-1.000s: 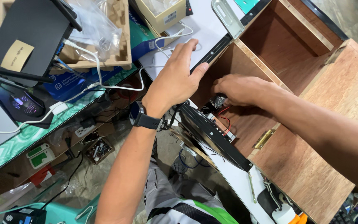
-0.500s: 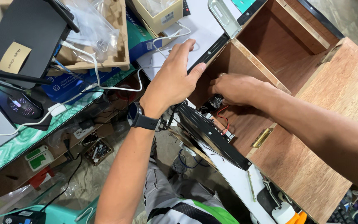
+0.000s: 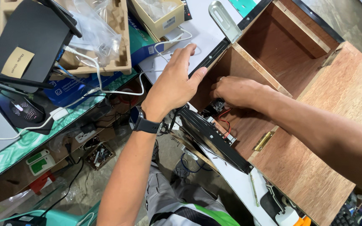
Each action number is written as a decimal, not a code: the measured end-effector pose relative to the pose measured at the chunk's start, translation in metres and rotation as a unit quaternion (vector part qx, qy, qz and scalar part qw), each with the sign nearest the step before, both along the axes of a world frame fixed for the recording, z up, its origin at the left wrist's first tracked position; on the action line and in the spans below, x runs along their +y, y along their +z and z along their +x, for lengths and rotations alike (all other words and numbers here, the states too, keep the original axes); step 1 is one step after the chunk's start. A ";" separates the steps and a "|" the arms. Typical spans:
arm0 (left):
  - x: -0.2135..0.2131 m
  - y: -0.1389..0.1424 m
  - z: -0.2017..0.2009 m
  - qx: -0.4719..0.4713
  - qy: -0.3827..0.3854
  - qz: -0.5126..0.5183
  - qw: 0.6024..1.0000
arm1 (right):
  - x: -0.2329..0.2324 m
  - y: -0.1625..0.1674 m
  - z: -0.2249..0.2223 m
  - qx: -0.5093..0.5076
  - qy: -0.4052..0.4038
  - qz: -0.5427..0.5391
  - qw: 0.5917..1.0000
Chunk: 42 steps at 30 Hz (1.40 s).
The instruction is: The person works inside an open wooden enclosure on a cluttered workbench, positioning a small electronic module and wiring, then uses a screwdriver to fasten the module inside the box. They briefly handle a cable near a laptop and router before returning to tighten components and adjust the enclosure panels.
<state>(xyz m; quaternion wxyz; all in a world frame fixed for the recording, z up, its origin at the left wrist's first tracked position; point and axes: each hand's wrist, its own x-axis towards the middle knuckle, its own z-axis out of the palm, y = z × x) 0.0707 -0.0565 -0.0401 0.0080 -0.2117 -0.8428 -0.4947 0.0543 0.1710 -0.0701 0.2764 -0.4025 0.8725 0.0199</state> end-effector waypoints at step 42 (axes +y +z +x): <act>0.000 0.004 0.000 -0.077 -0.037 0.018 0.996 | -0.026 0.034 -0.001 -0.090 -0.343 0.082 0.931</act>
